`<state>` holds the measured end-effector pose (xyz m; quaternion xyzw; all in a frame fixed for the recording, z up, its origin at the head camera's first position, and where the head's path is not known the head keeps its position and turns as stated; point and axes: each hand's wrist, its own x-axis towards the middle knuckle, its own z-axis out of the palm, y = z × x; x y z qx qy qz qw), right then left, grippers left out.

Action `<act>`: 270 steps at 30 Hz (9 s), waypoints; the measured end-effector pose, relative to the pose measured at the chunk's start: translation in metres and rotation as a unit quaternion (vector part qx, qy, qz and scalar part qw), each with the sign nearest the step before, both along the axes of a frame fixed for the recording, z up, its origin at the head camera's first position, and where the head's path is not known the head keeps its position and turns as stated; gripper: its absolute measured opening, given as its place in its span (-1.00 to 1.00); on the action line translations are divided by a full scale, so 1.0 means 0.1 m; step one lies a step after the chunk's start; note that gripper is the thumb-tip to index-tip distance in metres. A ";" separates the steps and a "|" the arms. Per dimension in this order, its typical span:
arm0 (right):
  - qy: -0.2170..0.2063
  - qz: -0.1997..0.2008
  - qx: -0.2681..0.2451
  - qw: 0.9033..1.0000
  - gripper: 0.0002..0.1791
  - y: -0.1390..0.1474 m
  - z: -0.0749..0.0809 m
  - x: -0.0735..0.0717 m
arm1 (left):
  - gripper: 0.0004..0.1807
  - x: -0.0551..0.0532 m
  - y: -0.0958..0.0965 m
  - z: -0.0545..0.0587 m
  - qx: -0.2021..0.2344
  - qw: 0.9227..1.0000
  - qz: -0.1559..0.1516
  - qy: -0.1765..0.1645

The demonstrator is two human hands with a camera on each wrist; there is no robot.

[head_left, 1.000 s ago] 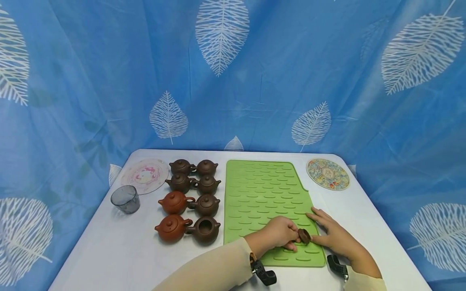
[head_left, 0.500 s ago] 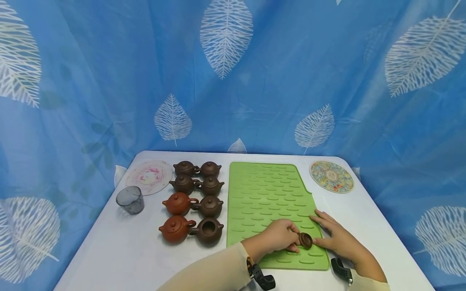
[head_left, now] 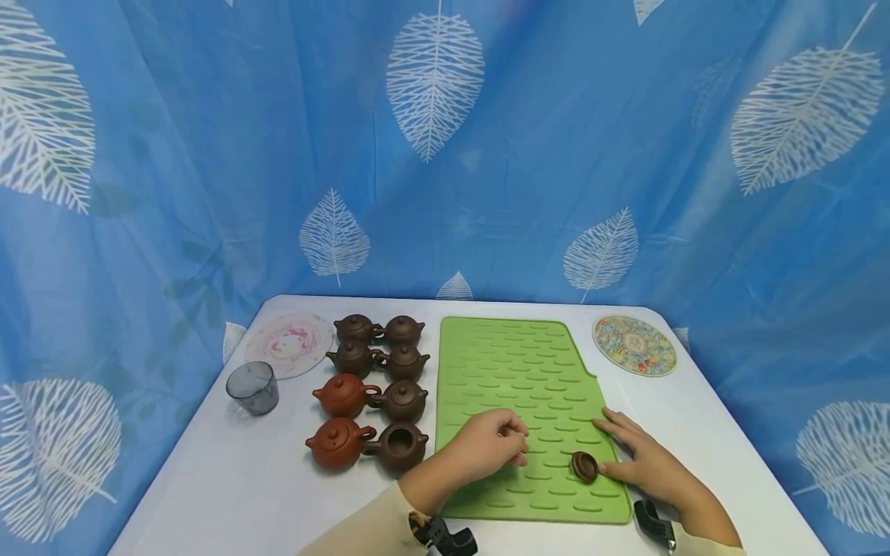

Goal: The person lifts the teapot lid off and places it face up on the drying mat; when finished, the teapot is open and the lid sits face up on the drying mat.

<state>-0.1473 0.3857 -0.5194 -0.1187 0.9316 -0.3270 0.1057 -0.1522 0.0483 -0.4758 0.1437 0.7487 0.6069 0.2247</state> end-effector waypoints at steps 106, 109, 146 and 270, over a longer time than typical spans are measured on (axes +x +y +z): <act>-0.040 -0.018 -0.026 0.999 -0.07 0.02 0.00 0.04 | -0.82 0.19 -2.25 0.00 0.168 0.967 0.115 0.155; -0.035 -0.015 -0.028 0.999 -0.08 0.03 0.00 0.04 | -0.84 0.15 -2.16 -0.03 0.276 0.952 0.051 0.120; -0.016 -0.005 -0.035 0.999 -0.12 0.02 0.00 0.04 | -0.78 0.07 -1.04 -0.09 0.305 0.948 -0.033 -0.087; -0.024 -0.009 -0.041 0.999 -0.09 0.06 -0.02 0.01 | -0.56 -0.01 -0.29 -0.30 -0.129 0.987 -0.002 0.096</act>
